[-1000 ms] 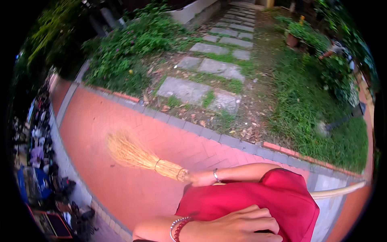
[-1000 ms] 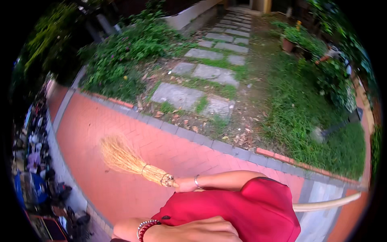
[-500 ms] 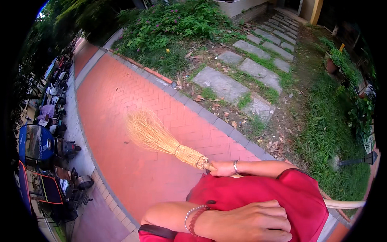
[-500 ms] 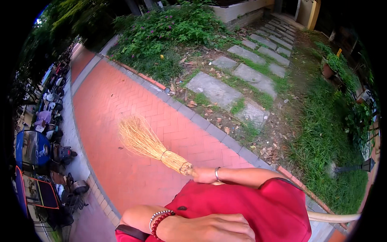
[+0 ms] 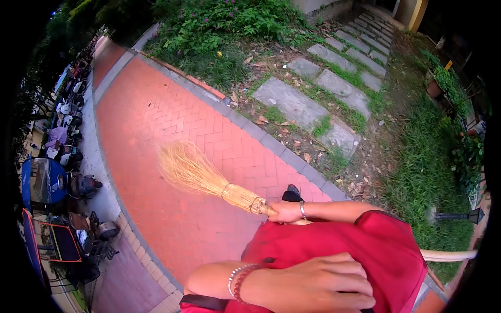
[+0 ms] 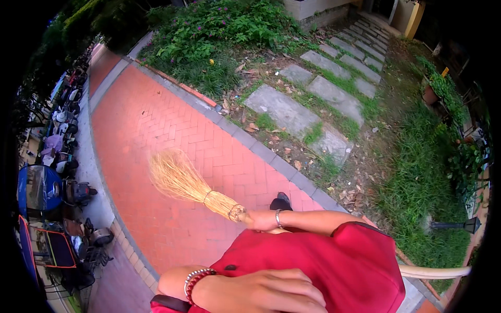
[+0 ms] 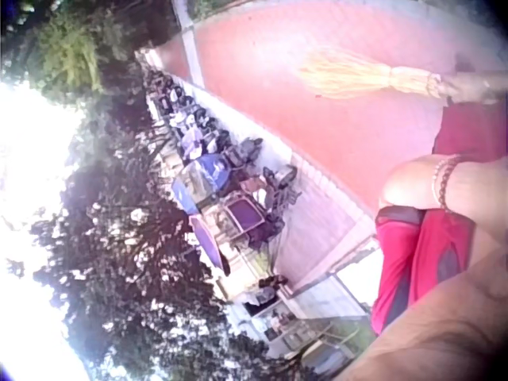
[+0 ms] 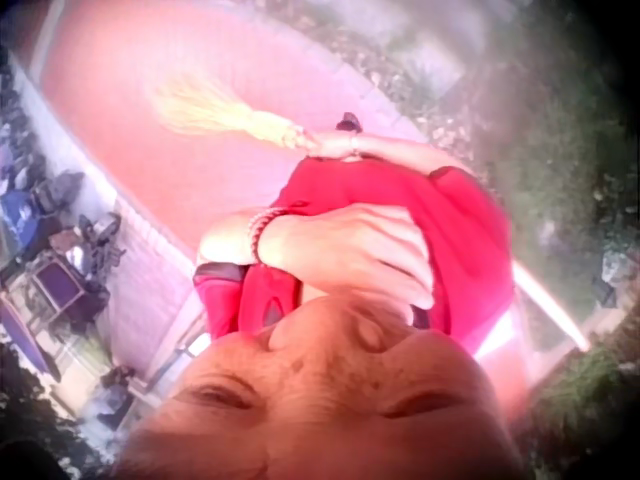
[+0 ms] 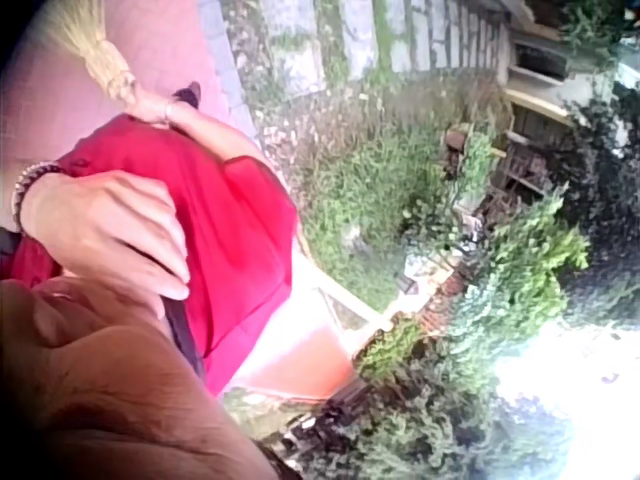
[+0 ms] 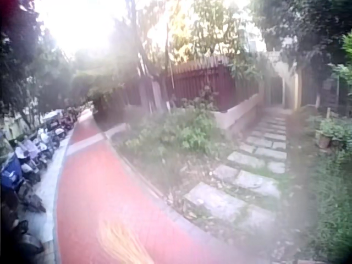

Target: The person carries a broom while walking along paved pathways and up a ramp.

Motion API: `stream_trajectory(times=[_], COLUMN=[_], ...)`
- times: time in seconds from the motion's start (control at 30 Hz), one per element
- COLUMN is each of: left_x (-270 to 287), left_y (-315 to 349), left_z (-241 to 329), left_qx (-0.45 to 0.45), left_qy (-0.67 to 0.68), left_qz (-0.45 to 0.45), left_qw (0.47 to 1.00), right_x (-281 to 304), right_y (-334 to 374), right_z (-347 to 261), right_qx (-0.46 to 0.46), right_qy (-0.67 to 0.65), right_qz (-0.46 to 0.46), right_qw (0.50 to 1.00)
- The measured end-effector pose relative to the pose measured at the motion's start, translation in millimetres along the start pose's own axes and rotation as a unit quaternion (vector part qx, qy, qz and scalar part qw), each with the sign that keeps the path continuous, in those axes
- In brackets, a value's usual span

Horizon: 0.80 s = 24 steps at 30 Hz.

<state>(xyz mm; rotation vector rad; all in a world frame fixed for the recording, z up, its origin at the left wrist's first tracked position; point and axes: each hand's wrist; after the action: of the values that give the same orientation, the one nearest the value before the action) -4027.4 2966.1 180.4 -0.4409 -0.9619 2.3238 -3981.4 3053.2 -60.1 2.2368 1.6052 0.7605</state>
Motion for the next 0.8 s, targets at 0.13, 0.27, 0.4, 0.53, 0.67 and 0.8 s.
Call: stream_trajectory(times=[0.13,0.27,0.4,0.53,0.67,0.8], left_x=[54,92,103,102,101,94], left_y=[-12,-10,8,8,-7,-9], left_z=[11,-25,-63,-102,-117,-122], left_qx=[0.107,0.205,0.322,0.397,0.370,0.403], left_qy=[-0.077,-0.217,-0.268,-0.212,-0.192,-0.168], left_qz=[-0.049,-0.010,0.092,0.107,-0.026,-0.014], left_qw=[0.990,0.954,0.903,0.887,0.909,0.900], right_x=[18,17,25,29,43,64], right_y=[-10,-23,-18,-48,-49,-34], right_z=[20,60,63,136,181,182], right_qx=[-0.063,0.055,0.072,0.106,0.083,0.030], right_qy=[-0.061,-0.134,-0.093,0.014,0.075,0.089], right_qz=[-0.003,0.098,0.110,0.180,0.225,0.217], right_qw=[0.996,0.985,0.987,0.978,0.968,0.972])
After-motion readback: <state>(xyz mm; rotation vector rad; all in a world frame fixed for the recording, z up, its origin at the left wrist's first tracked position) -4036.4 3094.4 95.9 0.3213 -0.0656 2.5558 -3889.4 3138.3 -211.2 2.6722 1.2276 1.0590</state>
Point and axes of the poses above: each hand's wrist, its own y-axis away from the middle knuckle, its own x-axis out of the back of the hand, z = x × y, and after that the axes turned 8 degrees about z, right-handed
